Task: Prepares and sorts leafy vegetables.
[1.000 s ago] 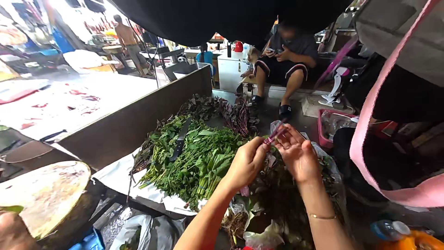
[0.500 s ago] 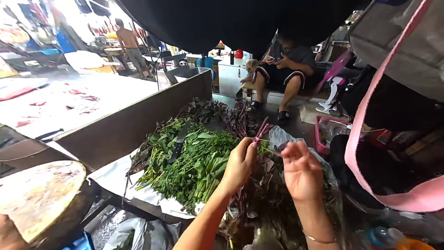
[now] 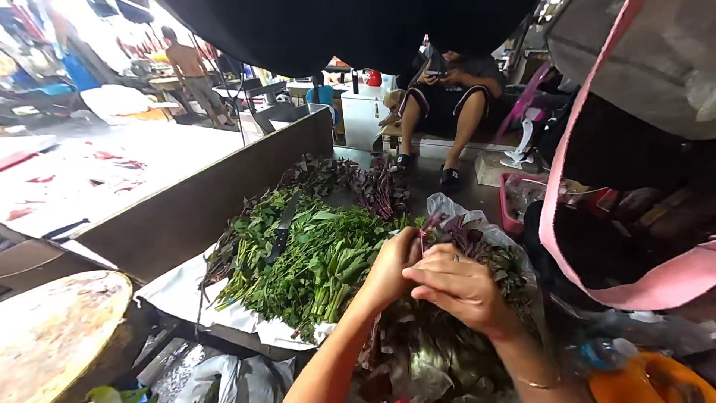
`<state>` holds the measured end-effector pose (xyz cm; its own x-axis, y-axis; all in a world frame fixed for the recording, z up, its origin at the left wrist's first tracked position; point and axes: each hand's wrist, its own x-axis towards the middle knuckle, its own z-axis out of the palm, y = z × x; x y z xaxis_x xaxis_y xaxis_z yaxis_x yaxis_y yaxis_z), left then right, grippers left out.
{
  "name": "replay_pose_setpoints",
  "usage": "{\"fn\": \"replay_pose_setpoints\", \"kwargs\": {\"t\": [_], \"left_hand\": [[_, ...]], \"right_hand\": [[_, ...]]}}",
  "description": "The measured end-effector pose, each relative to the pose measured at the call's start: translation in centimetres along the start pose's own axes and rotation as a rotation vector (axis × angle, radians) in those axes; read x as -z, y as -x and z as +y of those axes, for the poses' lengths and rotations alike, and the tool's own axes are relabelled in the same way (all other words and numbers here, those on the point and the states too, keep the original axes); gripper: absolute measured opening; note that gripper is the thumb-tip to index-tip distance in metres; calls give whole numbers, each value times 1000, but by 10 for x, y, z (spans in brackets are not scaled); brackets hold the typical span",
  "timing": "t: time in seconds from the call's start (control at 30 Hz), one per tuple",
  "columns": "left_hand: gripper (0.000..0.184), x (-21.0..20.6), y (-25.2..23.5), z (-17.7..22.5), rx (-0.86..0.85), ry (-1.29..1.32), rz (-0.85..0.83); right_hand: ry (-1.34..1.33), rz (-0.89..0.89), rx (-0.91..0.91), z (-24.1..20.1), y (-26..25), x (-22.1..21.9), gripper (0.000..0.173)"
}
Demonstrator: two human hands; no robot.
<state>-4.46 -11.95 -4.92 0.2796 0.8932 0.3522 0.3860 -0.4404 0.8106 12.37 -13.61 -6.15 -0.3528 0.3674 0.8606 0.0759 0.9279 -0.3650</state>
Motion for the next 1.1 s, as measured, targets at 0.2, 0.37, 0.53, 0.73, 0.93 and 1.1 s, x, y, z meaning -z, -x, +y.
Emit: {"fn": "replay_pose_setpoints", "kwargs": {"t": [0.2, 0.37, 0.53, 0.73, 0.93, 1.1], "left_hand": [[30, -27, 6, -9, -82, 17, 142], [34, -31, 0, -6, -143, -287, -119], [36, -46, -6, -19, -160, -339, -104], [40, -25, -11, -22, -58, -349, -32], [30, 46, -21, 18, -236, -204, 91], [26, 9, -50, 14, -18, -329, -144]], "right_hand": [[-826, 756, -783, 26, 9, -1, 33], [-504, 226, -854, 47, -1, 44, 31], [-259, -83, -859, 47, -19, 59, 8], [154, 98, -844, 88, 73, 144, 14], [479, -255, -1422, 60, 195, 112, 23], [748, -625, -1551, 74, 201, 50, 45]]}}
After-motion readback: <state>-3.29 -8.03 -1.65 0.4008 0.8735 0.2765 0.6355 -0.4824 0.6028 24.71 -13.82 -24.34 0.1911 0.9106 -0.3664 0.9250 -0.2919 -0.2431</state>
